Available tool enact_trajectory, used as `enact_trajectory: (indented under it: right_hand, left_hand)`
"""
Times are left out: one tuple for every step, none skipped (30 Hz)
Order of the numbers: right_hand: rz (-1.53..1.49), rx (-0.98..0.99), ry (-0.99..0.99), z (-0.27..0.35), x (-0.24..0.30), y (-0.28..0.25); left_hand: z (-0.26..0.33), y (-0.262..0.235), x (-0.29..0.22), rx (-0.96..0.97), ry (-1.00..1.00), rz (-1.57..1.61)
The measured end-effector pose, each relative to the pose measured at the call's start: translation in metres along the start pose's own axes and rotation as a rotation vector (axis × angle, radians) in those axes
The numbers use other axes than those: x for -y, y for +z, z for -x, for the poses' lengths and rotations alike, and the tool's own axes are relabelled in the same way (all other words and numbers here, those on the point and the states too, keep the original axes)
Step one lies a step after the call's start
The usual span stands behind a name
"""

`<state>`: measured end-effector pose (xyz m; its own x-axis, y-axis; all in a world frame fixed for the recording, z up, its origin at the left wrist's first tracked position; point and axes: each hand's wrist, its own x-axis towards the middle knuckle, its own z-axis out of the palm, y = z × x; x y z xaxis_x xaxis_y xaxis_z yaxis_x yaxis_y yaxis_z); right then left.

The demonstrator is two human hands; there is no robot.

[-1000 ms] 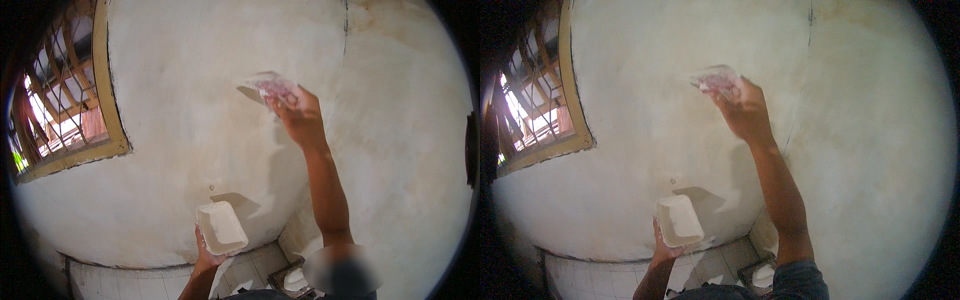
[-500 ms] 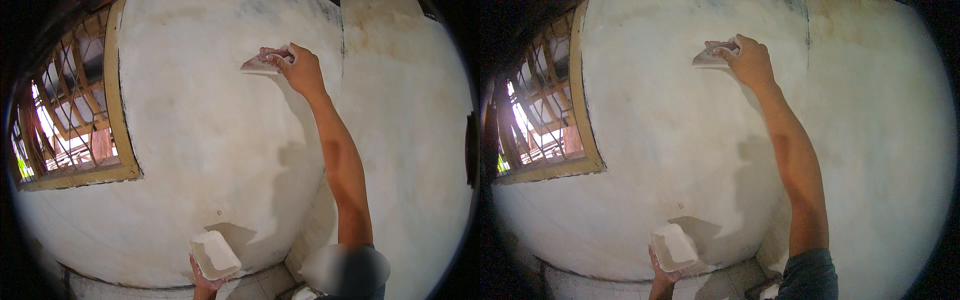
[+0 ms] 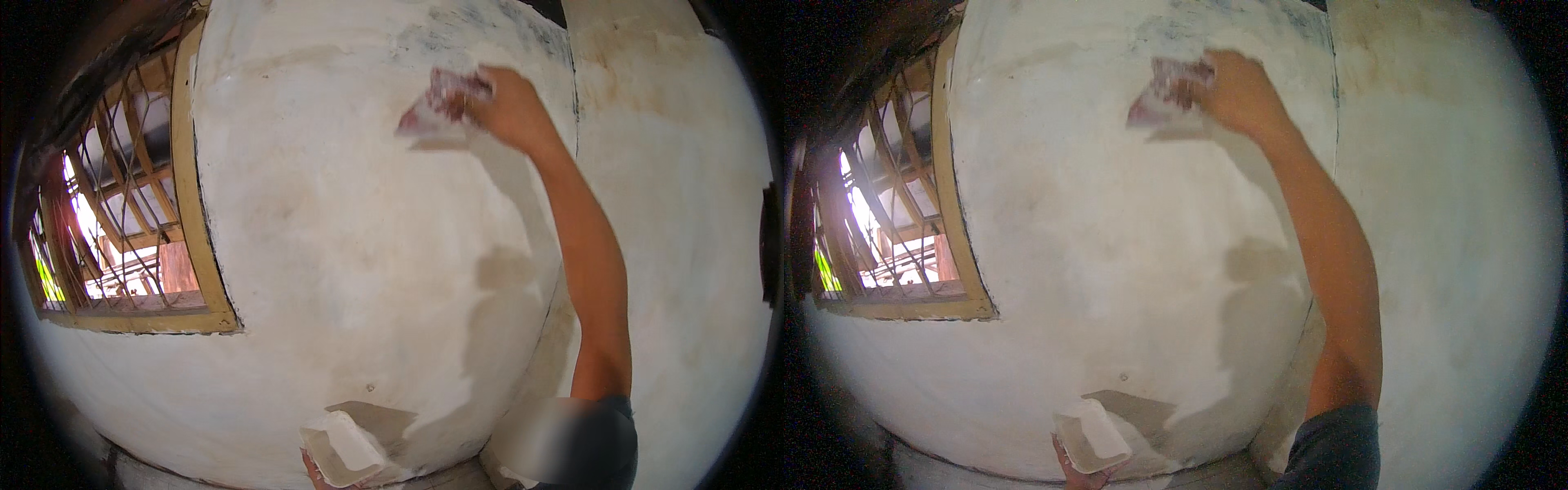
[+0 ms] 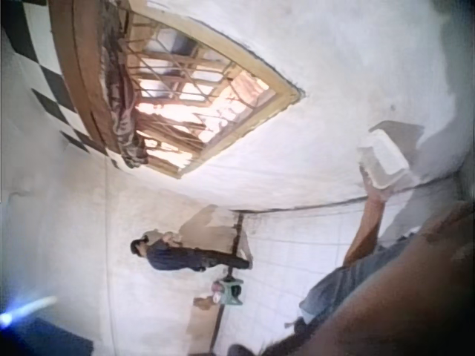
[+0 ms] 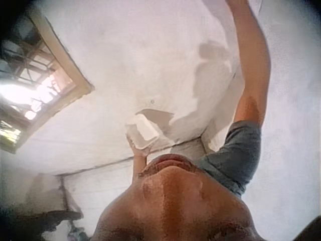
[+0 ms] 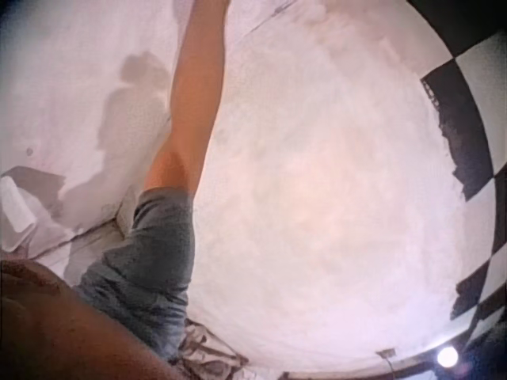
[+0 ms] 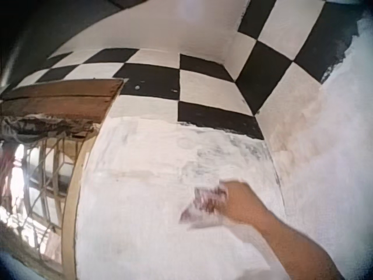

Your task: The person mixes wall putty in a container using a scraper and then applies the mixture to a wall surface near a window frame.

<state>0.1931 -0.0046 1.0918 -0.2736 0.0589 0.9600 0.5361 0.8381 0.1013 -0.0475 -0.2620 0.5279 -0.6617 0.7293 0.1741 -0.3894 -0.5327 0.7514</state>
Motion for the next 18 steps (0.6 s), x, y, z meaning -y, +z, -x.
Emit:
enact_trajectory:
  right_hand:
    - [-0.003,0.022,-0.006,0.017,0.001,0.009]
    - [-0.027,0.068,0.03,0.022,0.003,0.02]
    - [-0.047,0.107,0.063,0.027,0.006,0.03]
    - [-0.025,0.109,0.065,0.018,0.001,0.035]
    - [0.065,-0.023,0.023,-0.002,-0.01,0.041]
    - [0.152,-0.153,-0.025,-0.024,-0.018,0.043]
    - [0.119,-0.179,0.004,-0.045,-0.015,0.033]
    - [0.114,-0.236,0.011,-0.065,-0.022,0.024]
    - [0.122,-0.293,0.015,-0.077,-0.029,0.013]
    - [0.122,-0.291,0.014,-0.071,-0.028,0.007]
    - [0.038,-0.135,0.048,-0.058,-0.023,0.003]
    - [-0.059,0.023,0.08,-0.04,-0.015,0.007]
    - [0.084,0.011,0.001,-0.011,-0.008,0.014]
    - [0.055,0.059,-0.04,0.012,-0.012,0.032]
    - [0.019,0.127,-0.048,0.035,-0.006,0.046]
    - [-0.007,0.262,0.036,0.05,0.001,0.044]
    - [0.006,0.262,0.039,0.046,0.005,0.045]
    - [0.062,0.191,0.026,0.039,0.01,0.049]
  left_hand:
    - [0.006,0.021,-0.024,-0.054,-0.197,0.187]
    - [0.009,0.033,-0.039,-0.111,-0.385,0.367]
    - [0.008,0.031,-0.036,-0.108,-0.378,0.366]
    - [0.004,0.033,-0.032,-0.09,-0.383,0.359]
    - [0.0,0.036,-0.028,-0.08,-0.383,0.351]
    - [0.0,0.035,-0.022,-0.073,-0.392,0.357]
    - [-0.001,0.031,-0.015,-0.072,-0.366,0.386]
    - [-0.002,0.03,-0.009,-0.068,-0.342,0.413]
    - [-0.007,0.037,-0.009,-0.056,-0.352,0.421]
    - [-0.006,0.044,-0.016,-0.094,-0.37,0.388]
    - [-0.006,0.048,-0.022,-0.138,-0.377,0.355]
    - [-0.002,0.045,-0.028,-0.156,-0.36,0.352]
    - [-0.001,0.044,-0.031,-0.179,-0.384,0.369]
    - [0.001,0.043,-0.033,-0.202,-0.402,0.385]
    - [0.004,0.043,-0.037,-0.214,-0.388,0.384]
    - [0.005,0.046,-0.039,-0.185,-0.391,0.329]
    - [0.004,0.048,-0.041,-0.158,-0.389,0.273]
    - [0.004,0.046,-0.041,-0.15,-0.395,0.274]
